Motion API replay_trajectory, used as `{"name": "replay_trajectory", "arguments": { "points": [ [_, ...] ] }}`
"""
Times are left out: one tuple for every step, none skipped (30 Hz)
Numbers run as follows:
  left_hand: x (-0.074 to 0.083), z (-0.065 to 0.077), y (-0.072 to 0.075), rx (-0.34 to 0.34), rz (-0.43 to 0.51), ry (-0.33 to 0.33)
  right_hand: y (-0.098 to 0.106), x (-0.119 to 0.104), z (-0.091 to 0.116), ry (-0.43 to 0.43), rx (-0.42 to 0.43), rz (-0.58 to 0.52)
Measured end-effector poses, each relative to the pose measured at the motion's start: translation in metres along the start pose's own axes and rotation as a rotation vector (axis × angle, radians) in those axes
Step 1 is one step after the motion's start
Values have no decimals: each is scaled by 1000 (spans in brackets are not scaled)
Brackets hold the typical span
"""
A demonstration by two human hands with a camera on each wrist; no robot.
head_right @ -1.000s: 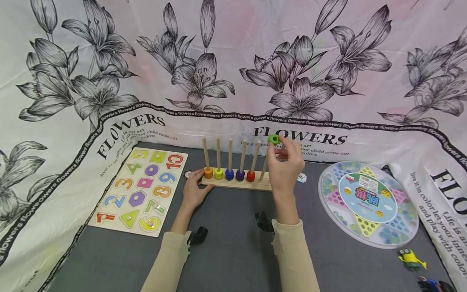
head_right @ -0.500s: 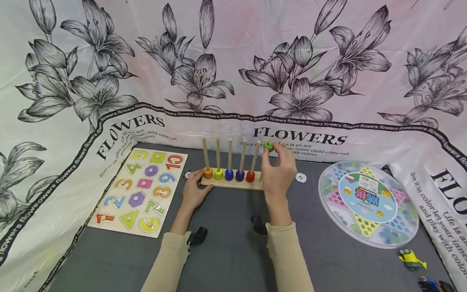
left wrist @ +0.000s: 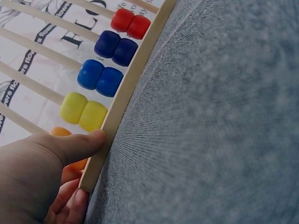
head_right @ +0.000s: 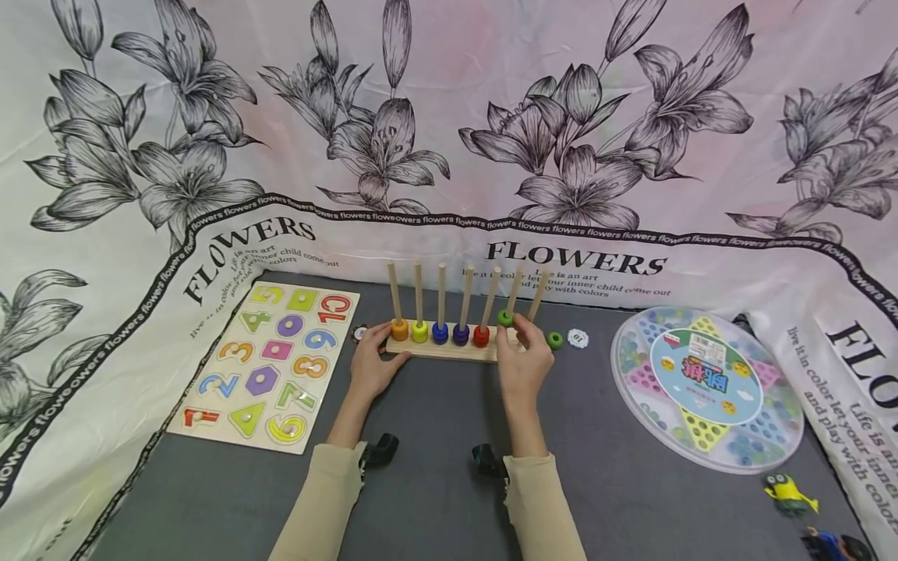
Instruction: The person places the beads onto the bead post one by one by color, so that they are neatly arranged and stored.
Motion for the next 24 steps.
{"name": "replay_trajectory", "arguments": {
  "points": [
    [-1, 0, 0, -1, 1, 4, -1, 5, 2, -48, -22, 11],
    [-1, 0, 0, 1, 1, 2, -2, 10, 4, -91, -46, 33],
    [-2, 0, 0, 1, -2, 2, -3, 15, 6, -129, -70, 50],
    [-2, -1, 0, 1, -4, 3, -4, 19, 8, -162, -95, 64],
    [-3, -1, 0, 1, -6, 2, -5, 22, 10, -189, -118, 71],
    [-4, -1, 0, 1, -8, 2, -6, 26, 11, -212, -141, 76],
    [-4, -1, 0, 2, -10, -2, -7, 29, 12, -228, -162, 90],
    [-4, 0, 0, 1, -12, -5, -8, 31, 13, -238, -179, 97],
    [-4, 0, 0, 2, -14, -10, -8, 34, 14, -246, -194, 101],
    [-4, 0, 0, 4, -16, -16, -8, 36, 14, -255, -207, 107],
    [-3, 0, 1, 6, -18, -22, -8, 37, 14, -261, -220, 113],
    [-3, 0, 1, 8, -21, -26, -8, 39, 14, -265, -232, 123],
    [-3, 0, 1, 7, -20, -27, -7, 40, 14, -264, -238, 133],
    [-2, 0, 1, 5, -19, -23, -6, 41, 13, -261, -238, 137],
    [-2, 0, 1, 3, -17, -20, -5, 42, 13, -256, -232, 138],
    [-2, 0, 1, 0, -15, -15, -2, 42, 11, -252, -221, 137],
    [-2, 0, 0, -3, -13, -9, 1, 43, 10, -245, -204, 140],
    [-2, 0, 0, -3, -13, -9, 4, 43, 9, -236, -184, 145],
    [-2, -1, 0, -5, -12, -4, 7, 44, 8, -228, -162, 148],
    [-2, 0, 0, -5, -13, -4, 12, 45, 7, -225, -138, 149],
    [-2, 0, 0, -4, -13, -6, 16, 47, 5, -219, -113, 151],
    [-1, 0, 0, -3, -12, -8, 20, 48, 3, -213, -86, 158],
    [-1, 0, 0, -1, -14, -10, 24, 50, 1, -208, -62, 166],
    [-1, 0, -1, 0, -16, -13, 29, 52, -2, -202, -39, 172]
  ]
}}
Point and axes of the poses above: each hand's wrist, its own z-axis away from the middle knuckle, its own y-axis out of the back of the hand, x = y × z, the point moved 4 cm from there along -z, towards the middle knuckle, and after that the axes turned 8 degrees about y, right-handed, at the moved point
